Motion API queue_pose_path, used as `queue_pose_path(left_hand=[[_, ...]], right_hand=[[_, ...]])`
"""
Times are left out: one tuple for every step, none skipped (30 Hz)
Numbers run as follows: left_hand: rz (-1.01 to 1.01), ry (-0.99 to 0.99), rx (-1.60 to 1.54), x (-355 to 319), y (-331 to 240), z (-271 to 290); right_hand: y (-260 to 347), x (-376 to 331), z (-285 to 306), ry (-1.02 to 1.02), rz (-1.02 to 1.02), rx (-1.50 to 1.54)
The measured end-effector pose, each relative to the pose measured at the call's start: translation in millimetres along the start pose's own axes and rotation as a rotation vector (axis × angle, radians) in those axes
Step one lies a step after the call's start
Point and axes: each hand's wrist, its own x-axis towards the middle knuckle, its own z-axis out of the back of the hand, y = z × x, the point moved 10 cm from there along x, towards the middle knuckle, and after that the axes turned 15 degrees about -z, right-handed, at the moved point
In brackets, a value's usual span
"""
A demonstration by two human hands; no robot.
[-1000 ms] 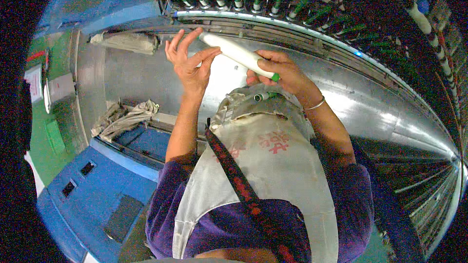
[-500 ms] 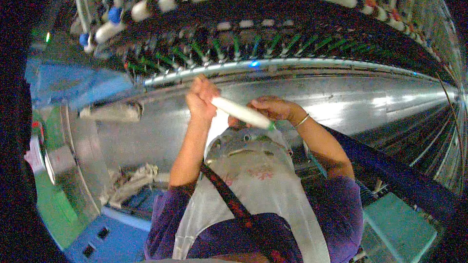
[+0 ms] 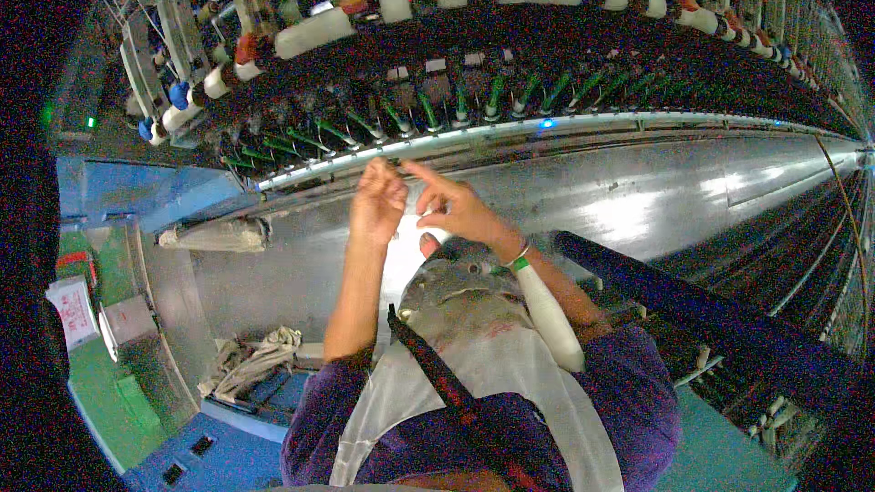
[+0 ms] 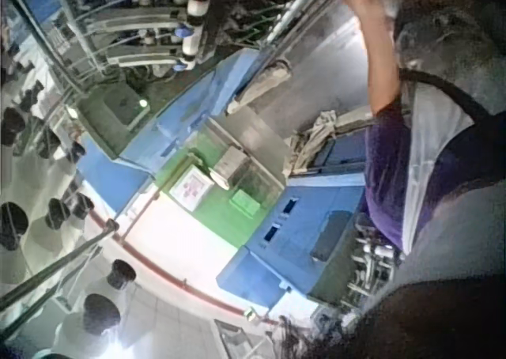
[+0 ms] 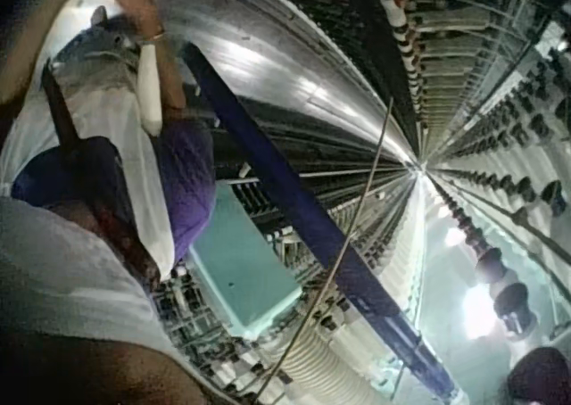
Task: The person repairs a textile machine by threading yarn through multiple spindles and adjusting components. They use a green tool to assist with threading and handle yarn spools and machine parts with both hands.
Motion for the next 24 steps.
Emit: queue_pose_path(left_hand=[[0.055, 0.104, -0.124, 2, 5, 1], [0.117, 0.146, -0.253, 0, 11, 6], [0.088, 0.183, -0.273, -2, 13, 13], [0.074, 0.047, -0.411, -5, 20, 30], [-0.109, 0.121, -0.227, -4, 10, 37], [-0.239, 0.185, -0.065, -6, 9, 38], [-0.49, 0.207, 0.759, -7, -7, 42], [-0.533, 0.266, 1.338, -7, 1, 38], [-0.594, 0.249, 1.336, -4, 7, 34], [-0.559, 0.114, 1.385, 2, 13, 43], [-0.416, -0.017, 1.025, 12, 26, 61], [-0.408, -0.154, 0.751, 16, 35, 71], [-0.377, -0.236, 0.517, 21, 46, 80], [-0.356, -0.266, 0.26, 26, 60, 83], [-0.304, -0.308, 0.225, 28, 72, 90], [-0.265, -0.344, 0.34, 29, 81, 99], [-0.282, -0.352, 0.457, 30, 85, 105], [-0.304, -0.336, 0.571, 32, 89, 111], [-0.342, -0.325, 0.723, 32, 90, 118], [-0.42, -0.244, 0.774, 36, 91, 118], [-0.462, -0.17, 0.819, 40, 94, 120], [-0.445, -0.129, 0.891, 43, 100, 126], [-0.472, -0.091, 0.979, 49, 100, 130], [-0.634, -0.011, 1.1, 51, 92, 121]], right_hand=[[1, -6, -17, 0.137, -0.01, 0.101], [1, -12, -27, 0.268, -0.008, 0.213], [-4, -14, -25, 0.254, -0.024, 0.143], [-13, -11, -5, 0.137, -0.065, 0.285], [-21, -8, 17, 0.049, -0.072, 0.405], [-33, -5, 37, -0.034, -0.094, 0.517], [-38, -4, 53, -0.026, -0.09, 0.533], [-45, -4, 71, -0.007, -0.104, 0.544], [-55, -4, 86, -0.037, -0.142, 0.537], [-61, -4, 91, 0.004, -0.138, 0.575], [-68, -3, 100, -0.004, -0.154, 0.594], [-75, -2, 107, -0.012, -0.169, 0.611], [-80, -2, 110, 0.001, -0.156, 0.63], [-89, -2, 117, -0.045, -0.188, 0.623], [-98, -3, 122, -0.074, -0.206, 0.624], [-103, -3, 125, -0.073, -0.198, 0.632], [-115, -6, 136, -0.151, -0.237, 0.582], [-123, -10, 146, -0.199, -0.25, 0.536], [-137, -16, 160, -0.278, -0.315, 0.509], [-141, -17, 165, -0.25, -0.299, 0.438], [-151, -18, 171, -0.254, -0.337, 0.39], [-168, -20, 177, -0.304, -0.453, 0.334], [-166, -14, 178, -0.254, -0.376, 0.333], [-171, -10, 180, -0.25, -0.374, 0.323]])
